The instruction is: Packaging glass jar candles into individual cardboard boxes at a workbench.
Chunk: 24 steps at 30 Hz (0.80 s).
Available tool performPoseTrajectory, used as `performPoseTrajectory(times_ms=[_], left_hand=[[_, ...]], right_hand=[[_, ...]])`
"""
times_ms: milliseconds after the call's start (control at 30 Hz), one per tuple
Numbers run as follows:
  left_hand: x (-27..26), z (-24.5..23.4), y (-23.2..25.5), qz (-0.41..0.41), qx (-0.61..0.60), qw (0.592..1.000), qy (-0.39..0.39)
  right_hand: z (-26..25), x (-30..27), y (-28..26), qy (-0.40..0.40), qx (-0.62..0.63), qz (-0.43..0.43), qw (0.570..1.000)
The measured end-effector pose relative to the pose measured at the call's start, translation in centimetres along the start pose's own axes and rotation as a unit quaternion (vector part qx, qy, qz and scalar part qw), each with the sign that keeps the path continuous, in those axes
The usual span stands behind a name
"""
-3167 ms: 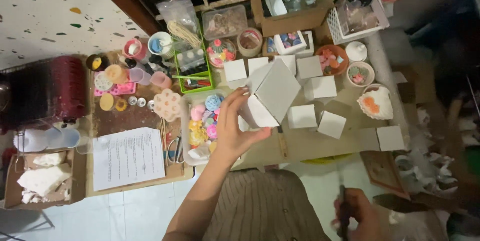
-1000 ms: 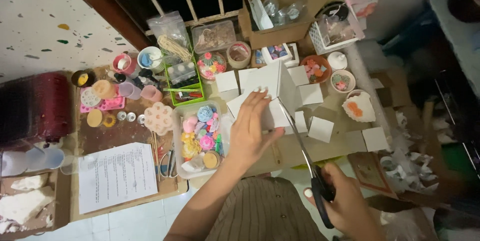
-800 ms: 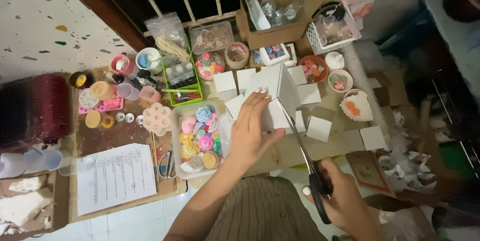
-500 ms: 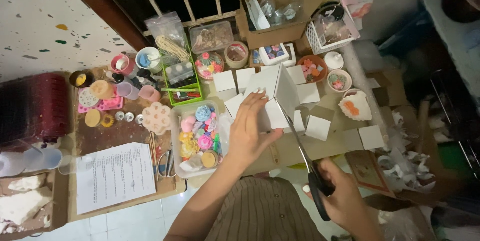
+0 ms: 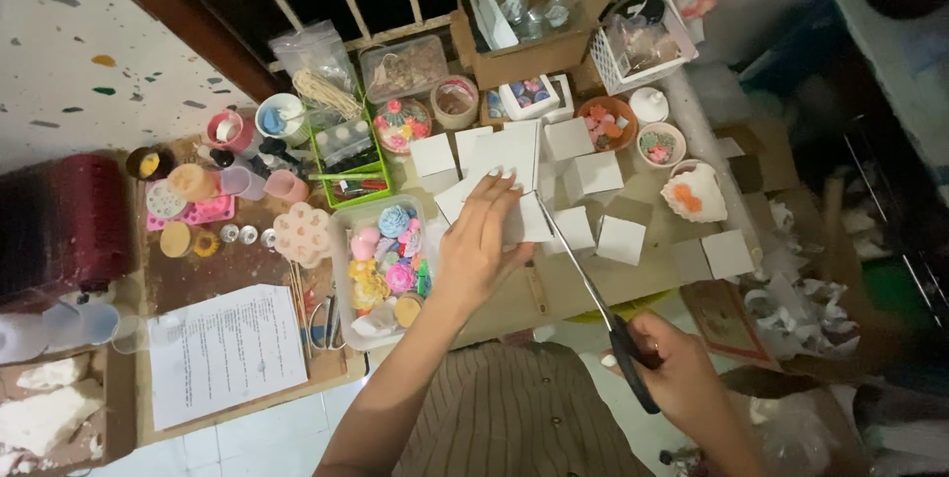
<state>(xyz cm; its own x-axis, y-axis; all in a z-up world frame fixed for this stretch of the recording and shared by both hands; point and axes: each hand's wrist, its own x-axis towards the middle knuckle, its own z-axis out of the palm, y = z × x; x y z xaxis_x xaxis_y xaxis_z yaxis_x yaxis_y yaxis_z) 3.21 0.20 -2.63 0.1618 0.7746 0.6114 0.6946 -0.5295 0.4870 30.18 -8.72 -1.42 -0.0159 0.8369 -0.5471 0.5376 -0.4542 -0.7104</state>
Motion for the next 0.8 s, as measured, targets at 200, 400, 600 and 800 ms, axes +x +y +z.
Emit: performPoseTrajectory(times_ms=[200,400,600,800], left_hand=[[-2.2,2.4,-3.6,-0.092,-0.041,0.994,-0.043],[-8.7,7.1,-5.8,-0.264,-0.038,0.942,-0.203],[-13.6,12.8,-9.4,-0.22,0.039,0.927,-0.303],[-13.7,13.6,-10.1,-0.232,0.063,0.902,-0.358]], right_hand=[[1.0,6.3,16.1,0.086,0.306,-0.13,0.939],[5.2,14.8,26.2,0.251,-0.042,0.136,0.958],[7.0,21.2,29.0,0.394,-0.216,-0.07,0.89],[6.8,22.2,26.5,0.372,-0.226,-0.11,0.893]])
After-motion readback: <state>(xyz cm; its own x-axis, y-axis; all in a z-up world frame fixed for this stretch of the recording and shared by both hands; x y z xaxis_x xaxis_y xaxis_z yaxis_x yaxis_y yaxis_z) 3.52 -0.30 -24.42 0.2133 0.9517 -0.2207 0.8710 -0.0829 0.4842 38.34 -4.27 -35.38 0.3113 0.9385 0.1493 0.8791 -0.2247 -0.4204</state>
